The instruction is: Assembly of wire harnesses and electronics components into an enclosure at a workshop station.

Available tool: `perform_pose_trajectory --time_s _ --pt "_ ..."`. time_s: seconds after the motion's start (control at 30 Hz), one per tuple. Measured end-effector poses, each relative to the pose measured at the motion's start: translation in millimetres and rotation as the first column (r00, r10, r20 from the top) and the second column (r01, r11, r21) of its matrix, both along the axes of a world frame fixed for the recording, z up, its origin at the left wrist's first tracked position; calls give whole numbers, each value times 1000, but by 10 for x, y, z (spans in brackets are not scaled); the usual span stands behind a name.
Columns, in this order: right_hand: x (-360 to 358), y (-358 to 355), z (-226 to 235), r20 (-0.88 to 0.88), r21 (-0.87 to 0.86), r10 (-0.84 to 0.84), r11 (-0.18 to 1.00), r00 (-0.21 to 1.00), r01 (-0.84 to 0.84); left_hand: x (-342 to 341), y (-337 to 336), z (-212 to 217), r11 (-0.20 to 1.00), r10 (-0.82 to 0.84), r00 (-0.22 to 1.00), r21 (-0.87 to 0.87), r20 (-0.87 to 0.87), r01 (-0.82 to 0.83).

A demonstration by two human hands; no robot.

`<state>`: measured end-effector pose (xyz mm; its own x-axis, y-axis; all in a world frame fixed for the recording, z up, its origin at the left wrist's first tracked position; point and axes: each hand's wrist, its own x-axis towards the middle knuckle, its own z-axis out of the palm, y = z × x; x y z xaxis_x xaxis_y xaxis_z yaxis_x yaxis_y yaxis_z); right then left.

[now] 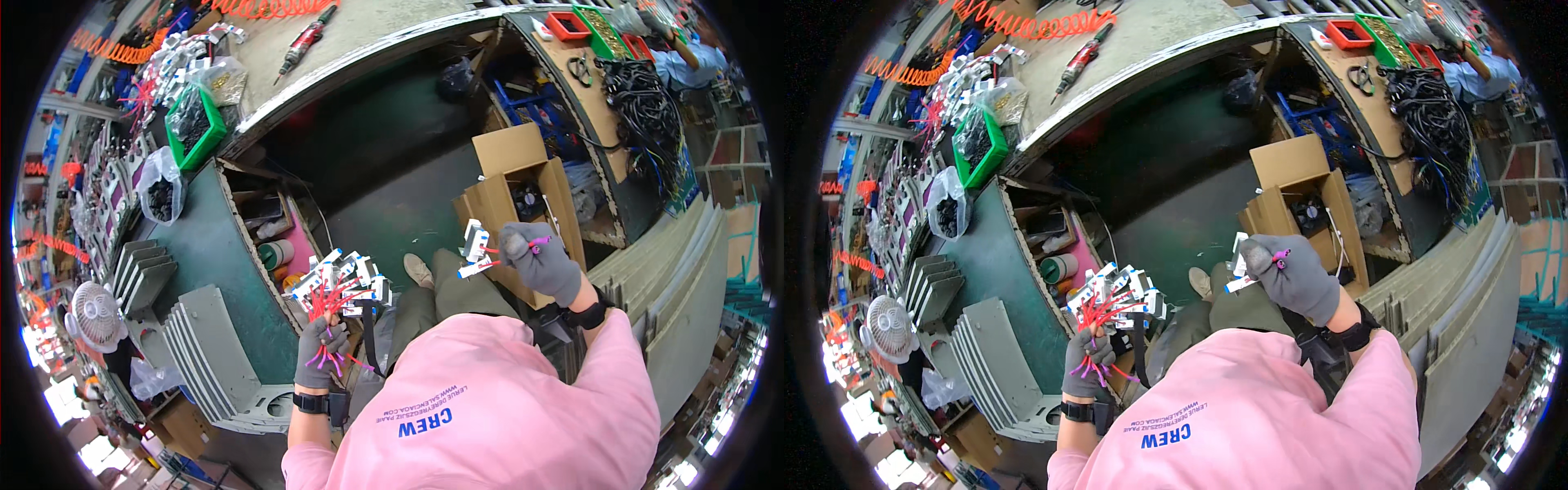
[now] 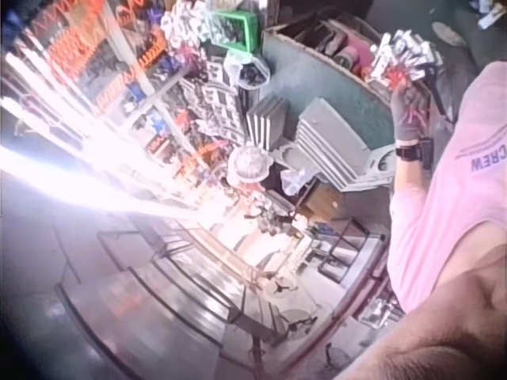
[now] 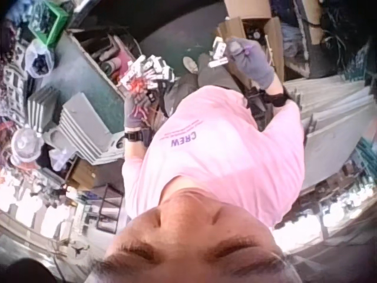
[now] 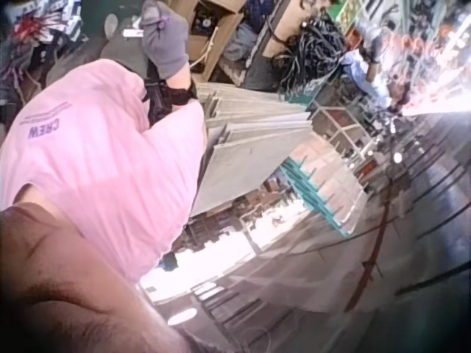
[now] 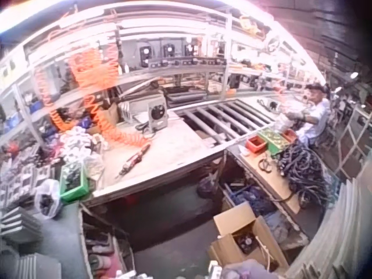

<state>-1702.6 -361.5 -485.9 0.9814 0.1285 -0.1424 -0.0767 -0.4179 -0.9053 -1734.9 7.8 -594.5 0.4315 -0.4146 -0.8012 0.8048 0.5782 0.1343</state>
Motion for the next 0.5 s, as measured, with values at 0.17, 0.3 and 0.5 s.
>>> perform_pose_trajectory --time_s 0.17,0.3,0.5 --pt "216 42 -45 13 -40 49 998 999 -49 85 -57 3 998 -5 1000 63 16 4" --pt "421 119 -145 203 -176 173 975 964 -139 108 6 110 999 19 999 35 27 -20" --pt "989 197 31 77 -12 364 931 928 -364 441 -115 649 998 2 997 66 82 -8"
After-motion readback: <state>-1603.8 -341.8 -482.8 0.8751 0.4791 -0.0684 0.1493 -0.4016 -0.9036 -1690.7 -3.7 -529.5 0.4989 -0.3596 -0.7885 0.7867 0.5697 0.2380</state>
